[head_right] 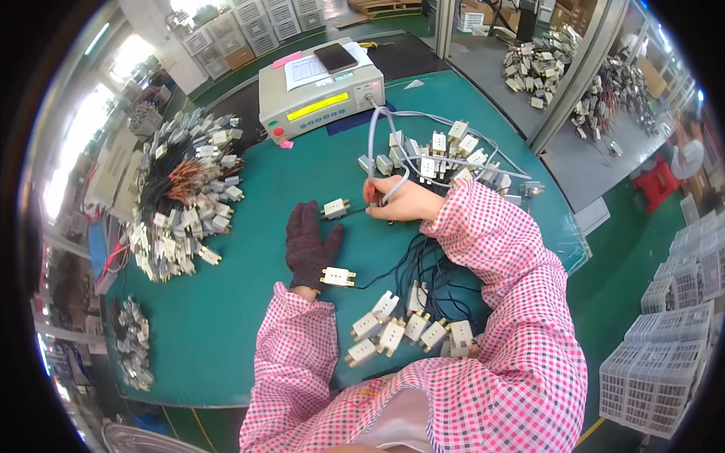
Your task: The recorder is assembling electrical wiring harnesses and inspecting connectors at a factory workbench.
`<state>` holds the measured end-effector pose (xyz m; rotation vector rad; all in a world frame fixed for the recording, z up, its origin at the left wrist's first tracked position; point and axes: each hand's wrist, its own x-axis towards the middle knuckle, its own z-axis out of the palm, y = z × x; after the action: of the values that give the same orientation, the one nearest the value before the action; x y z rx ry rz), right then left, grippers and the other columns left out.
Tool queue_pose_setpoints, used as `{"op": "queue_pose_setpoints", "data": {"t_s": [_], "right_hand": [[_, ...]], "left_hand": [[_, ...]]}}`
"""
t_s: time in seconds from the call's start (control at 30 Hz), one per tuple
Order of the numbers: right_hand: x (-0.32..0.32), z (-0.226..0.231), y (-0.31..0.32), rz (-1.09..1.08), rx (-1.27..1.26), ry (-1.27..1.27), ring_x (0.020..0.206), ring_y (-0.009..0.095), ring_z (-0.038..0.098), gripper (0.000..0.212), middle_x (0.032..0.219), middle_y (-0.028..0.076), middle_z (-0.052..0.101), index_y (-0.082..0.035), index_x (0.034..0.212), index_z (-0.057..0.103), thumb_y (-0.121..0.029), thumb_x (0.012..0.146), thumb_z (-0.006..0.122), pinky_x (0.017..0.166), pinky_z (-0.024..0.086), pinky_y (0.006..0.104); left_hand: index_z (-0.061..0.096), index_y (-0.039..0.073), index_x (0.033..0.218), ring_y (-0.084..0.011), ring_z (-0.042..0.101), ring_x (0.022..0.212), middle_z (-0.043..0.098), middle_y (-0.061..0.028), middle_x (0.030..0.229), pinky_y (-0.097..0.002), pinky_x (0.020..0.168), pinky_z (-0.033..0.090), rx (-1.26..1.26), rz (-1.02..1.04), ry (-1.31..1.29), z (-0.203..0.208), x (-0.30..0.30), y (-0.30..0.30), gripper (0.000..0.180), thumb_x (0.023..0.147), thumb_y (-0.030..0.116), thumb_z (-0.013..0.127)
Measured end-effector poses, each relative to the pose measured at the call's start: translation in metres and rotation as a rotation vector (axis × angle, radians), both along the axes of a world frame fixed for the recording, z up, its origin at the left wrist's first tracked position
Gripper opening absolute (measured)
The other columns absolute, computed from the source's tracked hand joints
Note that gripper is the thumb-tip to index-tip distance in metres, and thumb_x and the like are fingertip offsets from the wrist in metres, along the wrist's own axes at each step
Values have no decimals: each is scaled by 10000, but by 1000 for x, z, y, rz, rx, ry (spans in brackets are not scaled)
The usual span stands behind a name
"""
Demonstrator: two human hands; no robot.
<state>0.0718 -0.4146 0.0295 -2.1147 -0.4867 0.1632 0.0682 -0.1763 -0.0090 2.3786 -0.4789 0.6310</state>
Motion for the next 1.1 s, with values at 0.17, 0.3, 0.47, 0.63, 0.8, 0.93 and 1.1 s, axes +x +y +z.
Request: {"op": "queue_pose_setpoints", "data": {"t_s": [0.17,0.3,0.47,0.63,0.8,0.93,1.1], "right_hand": [[4,-1,1,-75,-9,-38,639,140,566,163,717,70,581,-27,905,527,-124,813,620,586,453,288],[12,15,-1,56,263,9,689,98,564,119,809,14,598,-40,962,559,-103,869,598,564,474,245],[23,35,11,-115,678,107,835,124,560,165,1041,74,533,-57,990,540,-11,832,530,610,478,211],[27,39,30,-18,638,233,765,131,582,247,1071,91,503,-30,1054,544,-36,823,457,445,453,191],[27,33,25,-19,630,246,795,157,594,222,1126,99,480,-21,1018,569,-23,818,474,473,502,213],[25,25,24,-40,627,242,842,139,593,218,1105,78,531,-2,987,597,-5,819,458,476,476,194],[27,20,22,37,582,71,885,154,584,232,1046,82,539,-6,1020,599,8,835,460,771,467,261]], "left_hand": [[541,90,1141,-265,618,918,578,-136,1089,-362,788,498,171,-157,7,6,27,1,440,763,237,710],[528,85,1151,-217,608,956,601,-101,1066,-334,830,499,-738,-441,647,1,35,-11,376,827,203,678],[492,72,1198,-155,603,941,599,-58,1074,-291,812,514,-1558,-878,1129,-11,49,-10,350,921,265,583],[463,48,1259,-160,603,945,584,-72,1121,-303,790,520,-1493,-875,1213,-15,48,-4,419,935,301,548],[432,28,1310,-166,584,951,573,-74,1140,-301,786,503,-1422,-924,1265,-15,48,-3,464,927,264,544],[428,23,1318,-159,577,907,578,-68,1128,-297,779,488,-1295,-939,1243,-15,48,-3,471,919,245,543],[414,23,1333,-158,575,925,574,-67,1135,-299,785,489,-1303,-894,1240,-15,46,-4,488,914,238,542]]}}
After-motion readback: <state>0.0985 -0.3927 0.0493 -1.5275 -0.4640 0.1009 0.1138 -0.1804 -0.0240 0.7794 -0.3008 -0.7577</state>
